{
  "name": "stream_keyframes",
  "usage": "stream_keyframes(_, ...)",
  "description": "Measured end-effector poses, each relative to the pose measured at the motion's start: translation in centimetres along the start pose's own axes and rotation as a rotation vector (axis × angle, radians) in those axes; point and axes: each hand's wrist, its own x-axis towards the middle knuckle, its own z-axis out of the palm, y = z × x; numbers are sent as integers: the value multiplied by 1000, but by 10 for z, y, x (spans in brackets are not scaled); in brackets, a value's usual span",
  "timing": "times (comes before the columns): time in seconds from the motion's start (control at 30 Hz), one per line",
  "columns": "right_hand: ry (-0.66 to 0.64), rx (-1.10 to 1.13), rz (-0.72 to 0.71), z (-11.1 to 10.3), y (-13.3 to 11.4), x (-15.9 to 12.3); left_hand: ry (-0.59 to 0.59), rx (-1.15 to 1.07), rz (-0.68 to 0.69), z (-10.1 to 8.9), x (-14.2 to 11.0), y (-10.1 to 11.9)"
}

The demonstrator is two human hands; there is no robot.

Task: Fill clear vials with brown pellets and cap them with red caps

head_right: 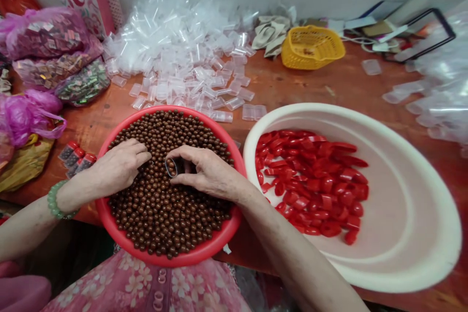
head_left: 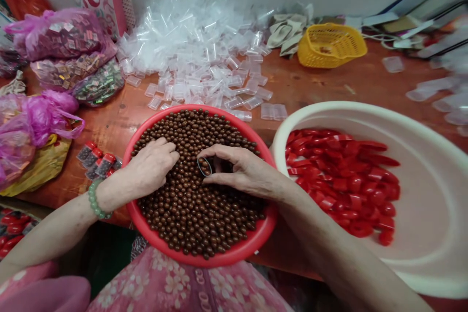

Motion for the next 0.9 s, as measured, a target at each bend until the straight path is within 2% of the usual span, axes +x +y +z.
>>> stream_keyframes(0.1, 46, 5, -12, -2, 1, -3, 47, -82, 24, 6, 11, 3)
stream_keyframes(0.27, 72, 30, 16, -3, 4, -7, 122, -344, 36, 15, 20, -2)
stream_keyframes(0.47, 116, 105, 2, -4, 0, -10, 189, -876, -45, 22, 14, -10)
stream_keyframes(0.57, 135, 36, -10, -3, -1, -13, 236, -1118, -77, 20, 7, -8)
stream_keyframes(0.73, 129, -214, -23, 4, -3, -16, 332, -1202, -91, 15, -6, -3)
stream_keyframes(0.9, 90, -332, -43, 8, -2, -14, 326, -1304, -89, 6, -13, 3)
